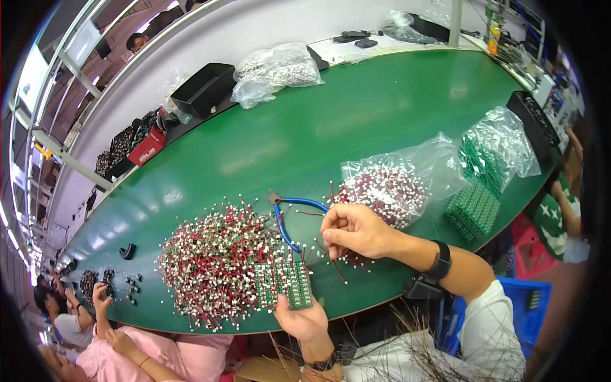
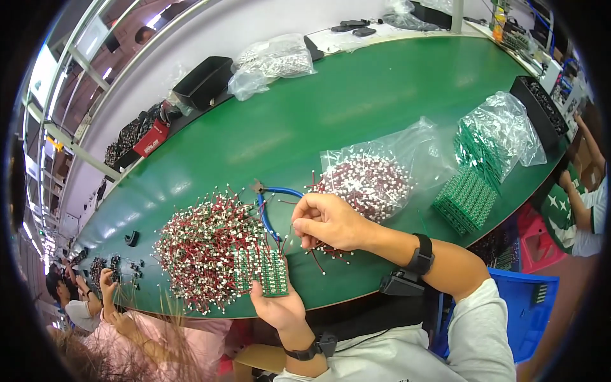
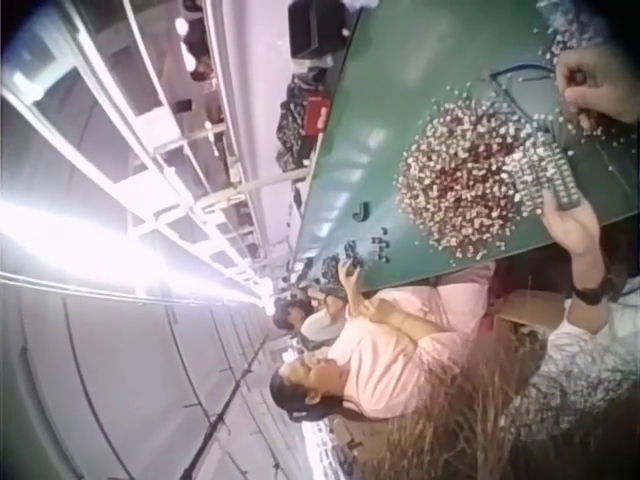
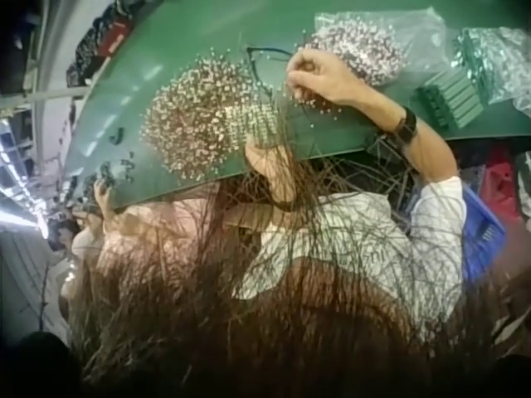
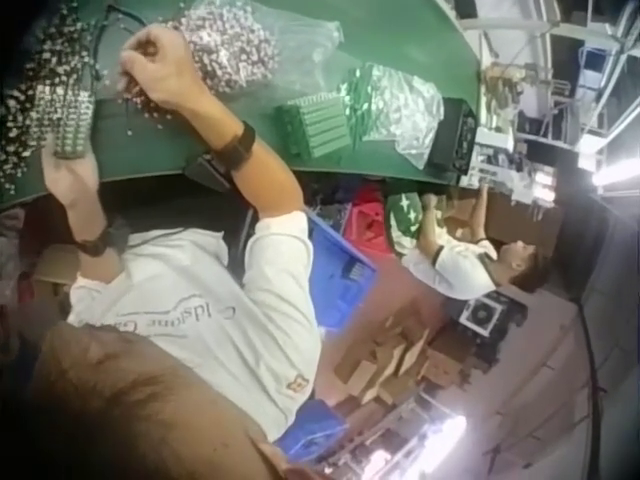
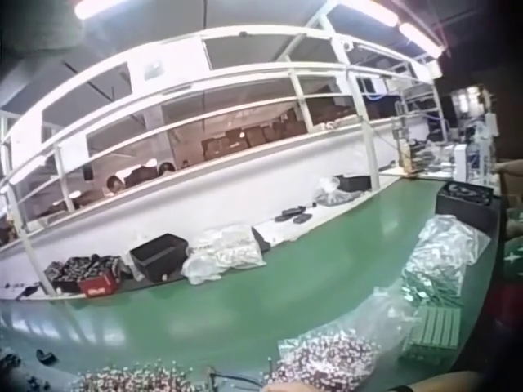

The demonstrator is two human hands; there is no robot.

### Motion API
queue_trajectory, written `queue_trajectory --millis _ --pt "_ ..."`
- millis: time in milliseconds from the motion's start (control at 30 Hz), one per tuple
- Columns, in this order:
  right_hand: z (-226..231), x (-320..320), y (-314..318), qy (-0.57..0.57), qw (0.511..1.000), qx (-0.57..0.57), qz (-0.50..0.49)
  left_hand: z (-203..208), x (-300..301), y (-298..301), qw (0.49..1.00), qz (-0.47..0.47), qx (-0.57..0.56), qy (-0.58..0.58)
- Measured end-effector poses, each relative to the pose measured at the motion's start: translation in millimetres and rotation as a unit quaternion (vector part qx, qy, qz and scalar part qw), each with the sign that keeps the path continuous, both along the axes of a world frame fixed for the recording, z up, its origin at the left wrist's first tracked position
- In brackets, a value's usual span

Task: The person picks up small electronic components from a pile and inserts them one by one into the holes of a green circuit board.

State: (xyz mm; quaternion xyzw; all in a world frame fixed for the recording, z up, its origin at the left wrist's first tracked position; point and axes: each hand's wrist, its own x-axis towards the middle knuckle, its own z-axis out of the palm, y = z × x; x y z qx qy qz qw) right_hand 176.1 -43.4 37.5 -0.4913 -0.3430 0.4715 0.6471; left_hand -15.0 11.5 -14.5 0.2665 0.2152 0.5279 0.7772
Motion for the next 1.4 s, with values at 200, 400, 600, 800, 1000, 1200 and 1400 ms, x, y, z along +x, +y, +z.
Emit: queue_trajectory --millis 200,400,600,800,1000,1200,1400 --pt "1.9 -1.2 -6.0 -0.026 0.999 0.015 0.025 4.3 -0.3 -4.6 0.999 0.021 -0.029 -0.024" --pt "13.1 -10.0 -6.6 -0.095 0.991 0.02 0.092 3.6 1.1 2.4 0.997 0.056 -0.033 -0.036" --pt "-17.9 -53.7 -6.7 -0.356 0.921 0.101 0.124 12.6 5.4 5.0 0.994 0.0 -0.066 -0.083" --pt "3.5 -39.7 -5.6 -0.588 0.798 0.118 0.059 13.0 1.6 6.8 0.993 0.021 -0.041 -0.111" --pt "-7.9 -43.0 -12.2 -0.578 0.786 0.124 0.179 12.1 -2.0 4.6 0.995 0.012 -0.014 -0.1" --pt "-15.6 -47.6 -4.8 -0.567 0.791 0.191 0.129 9.0 -0.1 4.4 0.996 0.013 -0.035 -0.081" --pt "-8.1 -55.7 -6.2 -0.535 0.822 0.193 -0.04 -6.5 -4.1 -6.1 1.0 0.008 -0.018 0.0"
